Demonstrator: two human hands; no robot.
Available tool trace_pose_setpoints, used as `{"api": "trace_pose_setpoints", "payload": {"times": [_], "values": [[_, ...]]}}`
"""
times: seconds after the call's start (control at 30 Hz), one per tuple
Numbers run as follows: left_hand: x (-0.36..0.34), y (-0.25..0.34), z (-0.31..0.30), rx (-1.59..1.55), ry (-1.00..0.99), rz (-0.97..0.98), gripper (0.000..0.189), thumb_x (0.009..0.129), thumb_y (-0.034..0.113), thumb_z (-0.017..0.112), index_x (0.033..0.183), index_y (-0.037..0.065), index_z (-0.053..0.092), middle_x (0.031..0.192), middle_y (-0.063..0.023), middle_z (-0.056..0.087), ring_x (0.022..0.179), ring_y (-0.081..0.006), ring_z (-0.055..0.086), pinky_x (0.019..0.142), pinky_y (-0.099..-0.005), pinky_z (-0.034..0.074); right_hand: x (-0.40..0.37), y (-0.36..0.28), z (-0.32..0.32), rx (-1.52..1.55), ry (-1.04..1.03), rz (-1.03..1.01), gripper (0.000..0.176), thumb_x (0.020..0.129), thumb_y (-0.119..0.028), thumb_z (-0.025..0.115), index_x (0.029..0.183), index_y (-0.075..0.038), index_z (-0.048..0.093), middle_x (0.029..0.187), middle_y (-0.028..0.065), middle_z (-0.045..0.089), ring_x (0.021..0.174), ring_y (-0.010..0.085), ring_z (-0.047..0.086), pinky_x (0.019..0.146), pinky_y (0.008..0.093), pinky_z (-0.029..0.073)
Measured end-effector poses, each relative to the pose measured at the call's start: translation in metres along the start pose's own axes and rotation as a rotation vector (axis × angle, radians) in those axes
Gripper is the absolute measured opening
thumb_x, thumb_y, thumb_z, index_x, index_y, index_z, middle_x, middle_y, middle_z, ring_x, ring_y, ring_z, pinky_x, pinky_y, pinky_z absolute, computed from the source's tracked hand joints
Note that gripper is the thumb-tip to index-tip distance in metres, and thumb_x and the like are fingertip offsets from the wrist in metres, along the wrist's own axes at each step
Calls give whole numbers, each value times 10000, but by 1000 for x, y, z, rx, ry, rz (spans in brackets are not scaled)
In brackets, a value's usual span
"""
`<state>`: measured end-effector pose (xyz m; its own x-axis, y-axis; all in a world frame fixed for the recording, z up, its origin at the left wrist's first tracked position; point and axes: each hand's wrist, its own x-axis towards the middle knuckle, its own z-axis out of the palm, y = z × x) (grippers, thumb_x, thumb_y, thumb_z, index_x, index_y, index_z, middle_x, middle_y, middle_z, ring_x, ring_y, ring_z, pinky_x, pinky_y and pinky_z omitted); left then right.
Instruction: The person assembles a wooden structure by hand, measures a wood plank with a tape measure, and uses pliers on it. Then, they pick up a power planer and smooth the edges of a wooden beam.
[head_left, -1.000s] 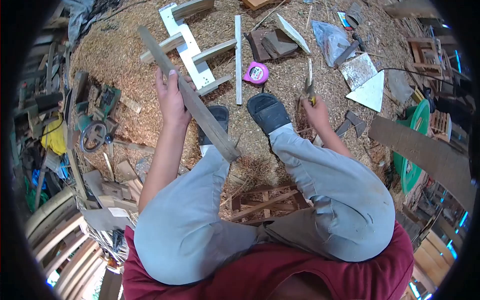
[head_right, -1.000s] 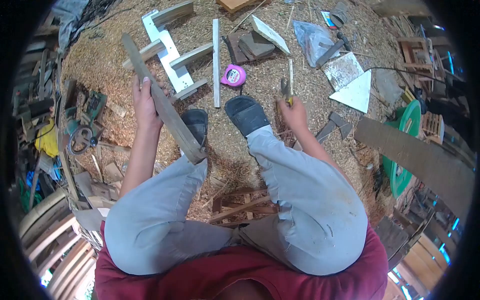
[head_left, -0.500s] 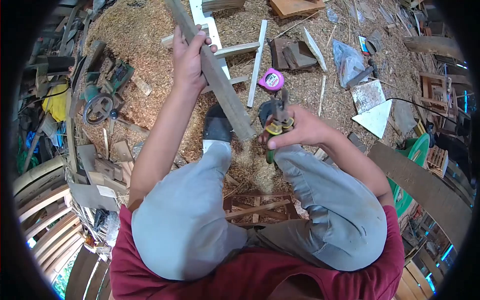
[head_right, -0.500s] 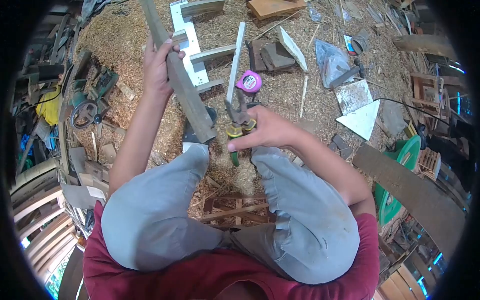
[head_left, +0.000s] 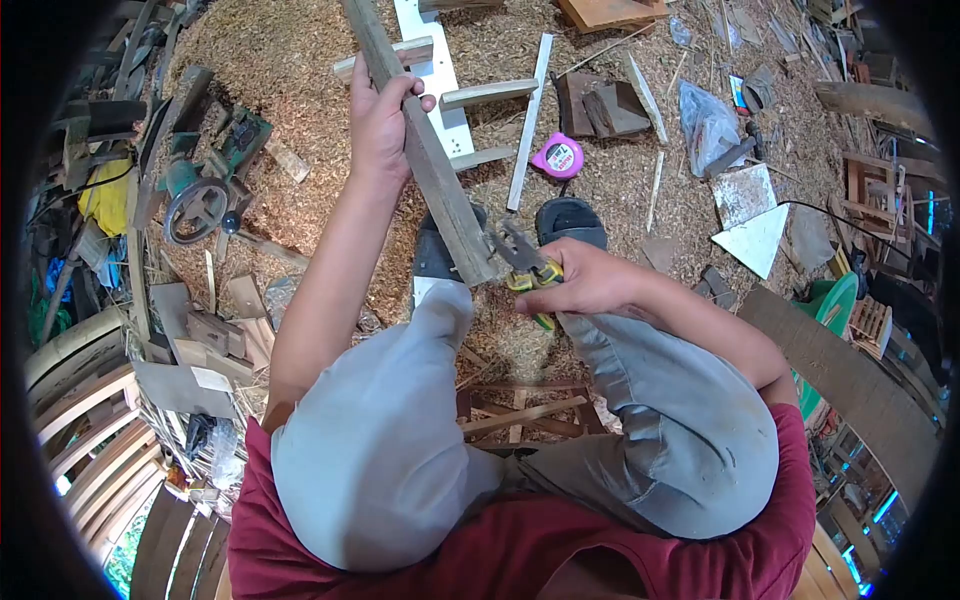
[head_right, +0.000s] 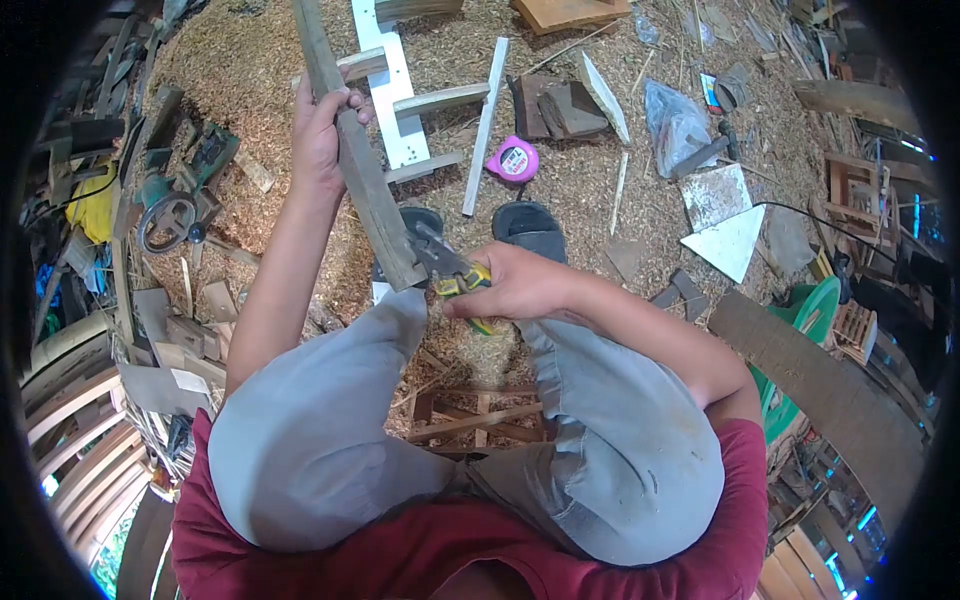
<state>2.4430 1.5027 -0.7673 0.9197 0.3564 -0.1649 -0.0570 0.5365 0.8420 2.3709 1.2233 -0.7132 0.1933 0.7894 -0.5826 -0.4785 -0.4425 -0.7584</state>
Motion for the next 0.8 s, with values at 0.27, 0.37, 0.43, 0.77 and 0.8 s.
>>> {"api": "trace_pose_setpoints", "payload": {"times": [0.27,0.37,0.43,0.77,0.8], "values": [[-3,4,-18,-16,-7,-23,410,964,-18,513,1366,10,441,1114,-106,552,853,-146,566,662,-318,533,2,7,-2,331,-360,239,240,1037,-278,673,893,-100,602,690,-42,533,492,20,389,423,222,250],[-6,7,-14,-32,-8,-17,429,959,-24,513,1380,12,437,1152,-102,551,873,-148,566,665,-325,534,7,9,0,412,-452,199,237,1041,-287,667,895,-111,607,682,-44,522,499,12,388,426,214,240],[-7,8,-14,-32,-17,-12,451,956,-28,514,1397,16,431,1160,-102,556,877,-149,568,667,-330,535,10,10,-3,411,-466,174,249,1038,-285,672,886,-102,597,695,-53,514,541,25,426,464,229,287],[-9,17,-24,57,150,44,488,902,-93,523,1351,59,407,1127,-88,503,831,-152,564,615,-315,544,12,-14,-9,-721,331,-610,289,899,-234,749,896,-25,550,863,151,542,863,346,548,810,446,443],[-11,18,-21,73,185,36,473,897,-94,523,1330,62,411,1118,-86,496,826,-153,562,611,-316,542,9,-13,-8,-685,388,-564,269,891,-176,742,935,-18,529,895,133,516,898,346,518,841,445,430]]}}
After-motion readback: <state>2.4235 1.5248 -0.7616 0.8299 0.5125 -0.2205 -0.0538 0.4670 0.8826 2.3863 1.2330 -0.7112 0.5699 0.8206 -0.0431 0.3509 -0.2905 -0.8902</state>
